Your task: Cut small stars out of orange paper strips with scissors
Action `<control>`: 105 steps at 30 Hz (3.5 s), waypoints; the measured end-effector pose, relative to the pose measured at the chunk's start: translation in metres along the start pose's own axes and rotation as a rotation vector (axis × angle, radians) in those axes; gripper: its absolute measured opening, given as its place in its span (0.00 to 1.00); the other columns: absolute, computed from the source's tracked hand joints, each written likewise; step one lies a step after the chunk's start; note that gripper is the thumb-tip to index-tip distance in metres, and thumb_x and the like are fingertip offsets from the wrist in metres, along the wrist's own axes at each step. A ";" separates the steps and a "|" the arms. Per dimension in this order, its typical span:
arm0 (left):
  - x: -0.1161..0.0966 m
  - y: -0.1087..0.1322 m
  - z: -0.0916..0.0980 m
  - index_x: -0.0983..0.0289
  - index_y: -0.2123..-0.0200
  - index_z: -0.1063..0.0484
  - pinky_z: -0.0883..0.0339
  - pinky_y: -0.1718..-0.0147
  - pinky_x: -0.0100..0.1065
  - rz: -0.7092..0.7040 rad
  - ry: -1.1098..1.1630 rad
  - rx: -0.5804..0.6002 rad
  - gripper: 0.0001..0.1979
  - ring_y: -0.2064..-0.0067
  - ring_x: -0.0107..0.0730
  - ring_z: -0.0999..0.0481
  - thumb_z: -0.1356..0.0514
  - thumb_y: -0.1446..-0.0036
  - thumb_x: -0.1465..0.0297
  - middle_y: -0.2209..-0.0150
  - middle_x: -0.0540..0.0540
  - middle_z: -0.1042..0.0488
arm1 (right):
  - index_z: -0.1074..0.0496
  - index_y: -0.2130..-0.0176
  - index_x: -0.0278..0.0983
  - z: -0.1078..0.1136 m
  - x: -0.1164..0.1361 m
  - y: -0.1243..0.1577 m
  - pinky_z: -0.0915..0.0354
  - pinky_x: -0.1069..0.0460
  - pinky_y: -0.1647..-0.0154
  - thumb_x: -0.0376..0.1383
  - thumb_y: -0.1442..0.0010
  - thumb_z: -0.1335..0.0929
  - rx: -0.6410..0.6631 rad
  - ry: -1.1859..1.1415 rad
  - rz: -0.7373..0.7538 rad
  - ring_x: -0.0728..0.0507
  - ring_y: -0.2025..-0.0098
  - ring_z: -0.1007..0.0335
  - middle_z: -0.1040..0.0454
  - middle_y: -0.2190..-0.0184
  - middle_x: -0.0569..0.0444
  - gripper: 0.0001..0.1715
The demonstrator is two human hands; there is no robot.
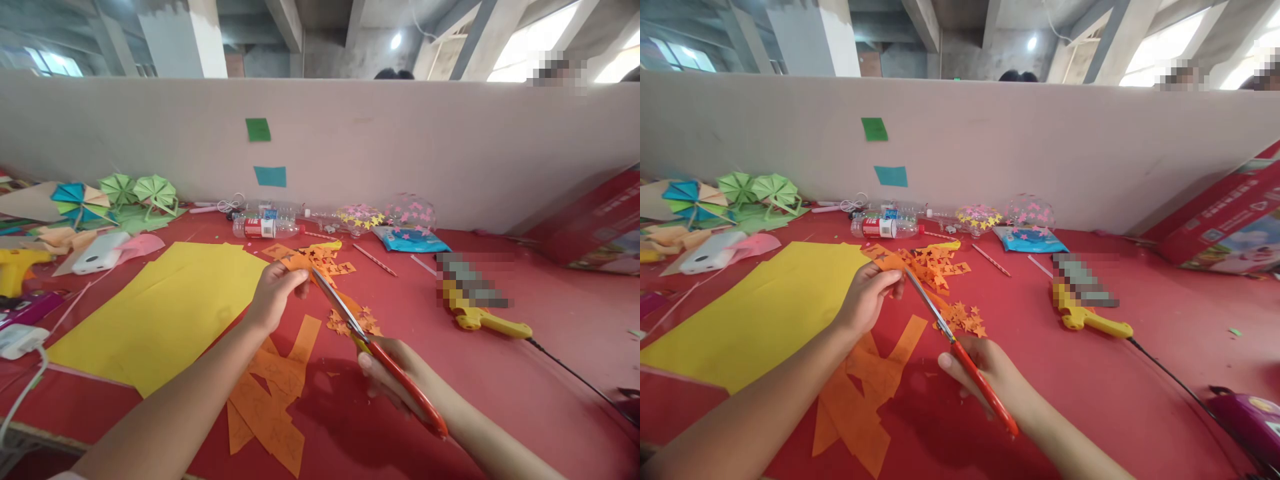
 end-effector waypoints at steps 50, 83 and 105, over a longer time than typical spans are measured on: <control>0.001 0.003 -0.002 0.63 0.81 0.33 0.42 0.77 0.28 0.033 -0.054 -0.029 0.11 0.80 0.23 0.36 0.42 0.47 0.68 0.83 0.47 0.33 | 0.41 0.77 0.38 -0.002 0.003 0.003 0.53 0.61 0.92 0.56 0.46 0.36 -0.050 -0.052 -0.057 0.57 0.89 0.51 0.34 0.83 0.59 0.26; 0.000 0.002 0.000 0.63 0.80 0.33 0.42 0.78 0.28 0.025 -0.071 -0.014 0.11 0.80 0.22 0.36 0.42 0.47 0.69 0.83 0.47 0.33 | 0.45 0.79 0.39 0.000 0.000 0.001 0.55 0.61 0.94 0.61 0.49 0.34 -0.048 0.002 -0.063 0.56 0.91 0.50 0.40 0.88 0.62 0.31; 0.005 0.009 -0.011 0.64 0.80 0.30 0.40 0.77 0.28 0.038 0.020 0.037 0.09 0.79 0.23 0.34 0.41 0.49 0.70 0.83 0.47 0.32 | 0.43 0.75 0.39 -0.003 -0.002 0.002 0.50 0.58 0.89 0.68 0.51 0.37 0.026 -0.108 0.076 0.57 0.88 0.51 0.38 0.82 0.62 0.36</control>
Point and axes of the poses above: each hand's wrist, its own y-axis away from the middle knuckle, its own z-axis out of the back of the hand, x = y × z, the point moved 6 cm from there along -y, towards the middle knuckle
